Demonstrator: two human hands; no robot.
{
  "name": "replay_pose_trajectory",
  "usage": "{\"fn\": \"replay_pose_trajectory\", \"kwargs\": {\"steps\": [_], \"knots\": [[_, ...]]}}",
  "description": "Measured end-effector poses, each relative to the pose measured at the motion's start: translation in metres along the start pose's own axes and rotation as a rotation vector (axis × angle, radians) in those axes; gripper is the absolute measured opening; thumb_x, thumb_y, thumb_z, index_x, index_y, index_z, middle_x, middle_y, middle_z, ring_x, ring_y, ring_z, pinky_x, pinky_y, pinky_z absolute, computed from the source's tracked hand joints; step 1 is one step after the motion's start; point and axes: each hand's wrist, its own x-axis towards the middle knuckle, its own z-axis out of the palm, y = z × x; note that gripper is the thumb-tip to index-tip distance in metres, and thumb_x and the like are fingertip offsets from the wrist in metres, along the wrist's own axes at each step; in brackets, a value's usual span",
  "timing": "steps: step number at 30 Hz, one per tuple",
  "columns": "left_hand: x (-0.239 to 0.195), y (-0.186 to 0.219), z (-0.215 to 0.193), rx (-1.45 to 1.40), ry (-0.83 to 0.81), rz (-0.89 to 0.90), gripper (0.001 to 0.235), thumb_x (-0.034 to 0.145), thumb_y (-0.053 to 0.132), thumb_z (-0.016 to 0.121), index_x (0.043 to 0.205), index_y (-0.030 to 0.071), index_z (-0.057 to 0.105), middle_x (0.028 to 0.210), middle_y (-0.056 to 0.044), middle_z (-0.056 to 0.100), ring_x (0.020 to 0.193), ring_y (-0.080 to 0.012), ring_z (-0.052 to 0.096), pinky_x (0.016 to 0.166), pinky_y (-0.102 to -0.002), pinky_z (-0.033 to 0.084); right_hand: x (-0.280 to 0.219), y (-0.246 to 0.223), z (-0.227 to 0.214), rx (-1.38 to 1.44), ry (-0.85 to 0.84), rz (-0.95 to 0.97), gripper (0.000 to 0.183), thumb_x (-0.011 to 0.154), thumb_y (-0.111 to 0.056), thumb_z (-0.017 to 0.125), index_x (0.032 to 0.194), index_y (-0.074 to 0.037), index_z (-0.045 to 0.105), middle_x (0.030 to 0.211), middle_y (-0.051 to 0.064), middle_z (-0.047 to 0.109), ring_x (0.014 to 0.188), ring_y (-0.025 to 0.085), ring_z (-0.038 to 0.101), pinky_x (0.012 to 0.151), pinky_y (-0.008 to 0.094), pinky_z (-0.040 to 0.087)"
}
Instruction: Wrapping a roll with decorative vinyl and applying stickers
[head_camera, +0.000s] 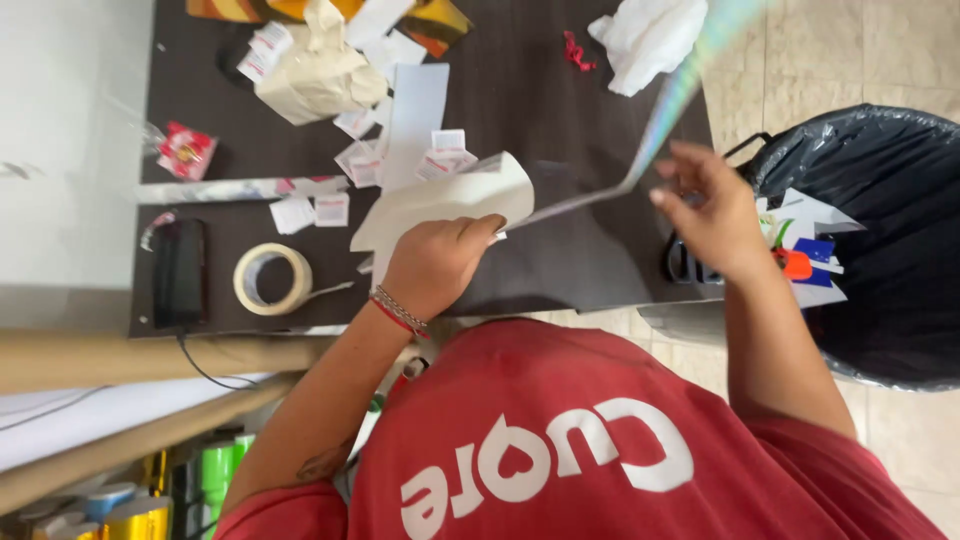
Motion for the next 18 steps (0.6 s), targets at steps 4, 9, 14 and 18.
{"fn": "replay_pose_trajectory", "kwargs": {"steps": [4,9,14,18], "knots": [[0.026,-0.011,-0.06,-0.358,-0.117,-0.057,0.024,0.103,0.015,0.061,0.123,0.001,0.062,0.092,-0.025,0.073,0.084,-0.0471,0.071,0.071,-0.058,0.055,-0.068,0.061,0.003,-0.969,-0.127,0.257,0.051,0.09,-0.041,0.077,0.133,-0.016,0.069,0.117,0.017,0.066,0.108,0.044,0.068,0.085,0.052,0.061],[0.019,-0.055,-0.052,-0.975,-0.133,-0.22,0.036,0.098,0.01,0.069,0.134,0.009,0.065,0.111,-0.01,0.078,0.105,-0.0159,0.07,0.096,-0.041,0.054,-0.094,0.116,0.016,-1.105,-0.143,0.307,0.05,0.089,-0.046,0.074,0.132,-0.019,0.073,0.108,0.012,0.074,0.105,0.036,0.072,0.095,0.043,0.059],[0.031,-0.054,-0.063,-1.179,-0.158,-0.195,0.046,0.099,0.006,0.067,0.144,0.005,0.056,0.118,-0.01,0.075,0.112,-0.0131,0.065,0.106,-0.041,0.05,-0.069,0.122,0.018,-1.161,-0.197,0.386,0.034,0.088,-0.031,0.07,0.113,-0.008,0.077,0.094,0.016,0.075,0.086,0.036,0.077,0.077,0.042,0.064],[0.04,-0.045,-0.079,-1.326,-0.153,-0.193,0.05,0.1,0.002,0.066,0.148,0.001,0.051,0.121,-0.011,0.073,0.115,-0.0124,0.064,0.109,-0.041,0.049,-0.059,0.091,0.003,-1.053,-0.188,0.546,0.06,0.078,-0.04,0.079,0.126,-0.004,0.074,0.127,0.024,0.062,0.116,0.048,0.064,0.095,0.053,0.057]]}}
